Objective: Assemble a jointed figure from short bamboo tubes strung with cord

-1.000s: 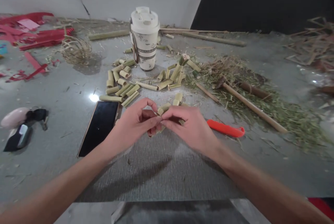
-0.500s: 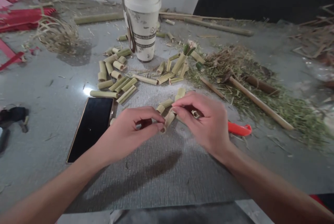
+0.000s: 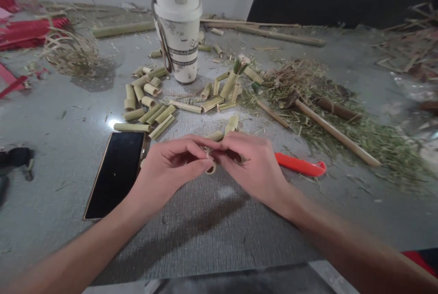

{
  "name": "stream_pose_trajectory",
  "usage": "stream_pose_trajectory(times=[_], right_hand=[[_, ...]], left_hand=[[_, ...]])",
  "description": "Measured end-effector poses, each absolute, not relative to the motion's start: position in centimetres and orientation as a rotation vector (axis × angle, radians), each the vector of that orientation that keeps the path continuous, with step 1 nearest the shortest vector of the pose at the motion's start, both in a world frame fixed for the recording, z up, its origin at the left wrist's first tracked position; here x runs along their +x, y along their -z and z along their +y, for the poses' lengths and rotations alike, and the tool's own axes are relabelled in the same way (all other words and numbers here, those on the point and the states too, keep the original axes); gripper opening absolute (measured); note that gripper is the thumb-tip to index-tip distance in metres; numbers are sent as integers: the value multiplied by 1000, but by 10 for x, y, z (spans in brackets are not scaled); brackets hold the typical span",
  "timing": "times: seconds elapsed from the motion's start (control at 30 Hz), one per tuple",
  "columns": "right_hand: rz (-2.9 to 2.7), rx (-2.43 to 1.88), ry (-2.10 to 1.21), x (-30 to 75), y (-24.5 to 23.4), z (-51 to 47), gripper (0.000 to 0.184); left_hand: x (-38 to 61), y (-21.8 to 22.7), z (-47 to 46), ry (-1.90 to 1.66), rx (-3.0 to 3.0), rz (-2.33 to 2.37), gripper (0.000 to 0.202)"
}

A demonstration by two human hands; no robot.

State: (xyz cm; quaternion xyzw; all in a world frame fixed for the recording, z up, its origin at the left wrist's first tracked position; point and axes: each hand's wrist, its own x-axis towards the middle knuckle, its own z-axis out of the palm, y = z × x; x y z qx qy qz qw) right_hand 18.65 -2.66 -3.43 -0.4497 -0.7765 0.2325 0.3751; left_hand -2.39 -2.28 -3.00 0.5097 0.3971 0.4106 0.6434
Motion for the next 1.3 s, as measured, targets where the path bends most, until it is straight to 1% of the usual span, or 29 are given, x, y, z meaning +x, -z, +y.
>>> stream_pose_trajectory(times=[0.13, 0.37, 0.77, 0.9, 1.07, 1.3], right_hand=[[-1962, -1131, -649, 186, 30, -29, 16], [-1883, -1103, -713, 184, 29, -30, 20], [-1811, -1129, -701, 176, 25, -38, 21], [-1796, -1152, -607, 172, 30, -43, 19], [-1921, -1039, -429, 173, 36, -44, 16], [-1967, -993, -403, 176, 36, -41, 17]], left_hand=[[-23, 35, -24, -956, 1112, 974, 10], [-22, 38, -26, -990, 1105, 1062, 10], [-15, 31, -27, -979, 1018, 1054, 21], [-15, 29, -27, -956, 1023, 1043, 17], [-17, 32, -28, -951, 1026, 1036, 16], [-18, 31, -26, -956, 948, 1002, 17]])
